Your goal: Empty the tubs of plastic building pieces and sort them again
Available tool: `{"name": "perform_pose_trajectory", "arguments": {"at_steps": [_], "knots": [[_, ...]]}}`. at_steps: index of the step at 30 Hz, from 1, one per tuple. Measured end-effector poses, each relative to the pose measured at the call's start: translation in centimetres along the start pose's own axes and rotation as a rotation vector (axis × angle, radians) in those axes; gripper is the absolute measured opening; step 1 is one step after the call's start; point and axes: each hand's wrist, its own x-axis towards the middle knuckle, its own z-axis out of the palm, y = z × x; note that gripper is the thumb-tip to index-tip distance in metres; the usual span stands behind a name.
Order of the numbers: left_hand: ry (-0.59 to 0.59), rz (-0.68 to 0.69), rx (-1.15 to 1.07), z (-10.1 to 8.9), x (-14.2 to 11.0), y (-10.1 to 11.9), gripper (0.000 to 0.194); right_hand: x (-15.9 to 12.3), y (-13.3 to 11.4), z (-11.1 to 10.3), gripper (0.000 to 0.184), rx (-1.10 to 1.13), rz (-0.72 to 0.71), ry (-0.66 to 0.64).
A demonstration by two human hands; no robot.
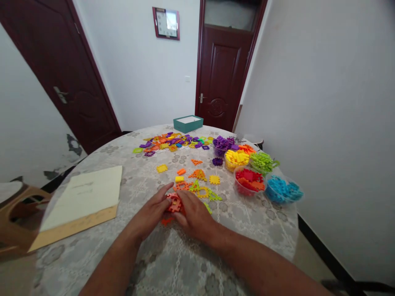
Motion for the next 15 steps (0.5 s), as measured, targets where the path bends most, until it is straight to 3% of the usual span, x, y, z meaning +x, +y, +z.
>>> {"name": "perform_pose_trajectory", "arguments": {"at_steps": [4,10,15], "knots": [[-0.025,-0.002,0.024,0.7,0.0,-0.2,0.060,-0.6,1.2,-0.2,0.073,0.090,0.009,0.057],[-0.185,-0.165,-0.448,0.9,0.4,-0.4,0.061,-0.3,1.4,-0.5,0.069,0.260,0.074,0.154],[-0.284,-0.166,-0.639,0.7,0.3,-0.1,0.046,-0.3,0.8,-0.8,0.067,0.399,0.112,0.177]]}}
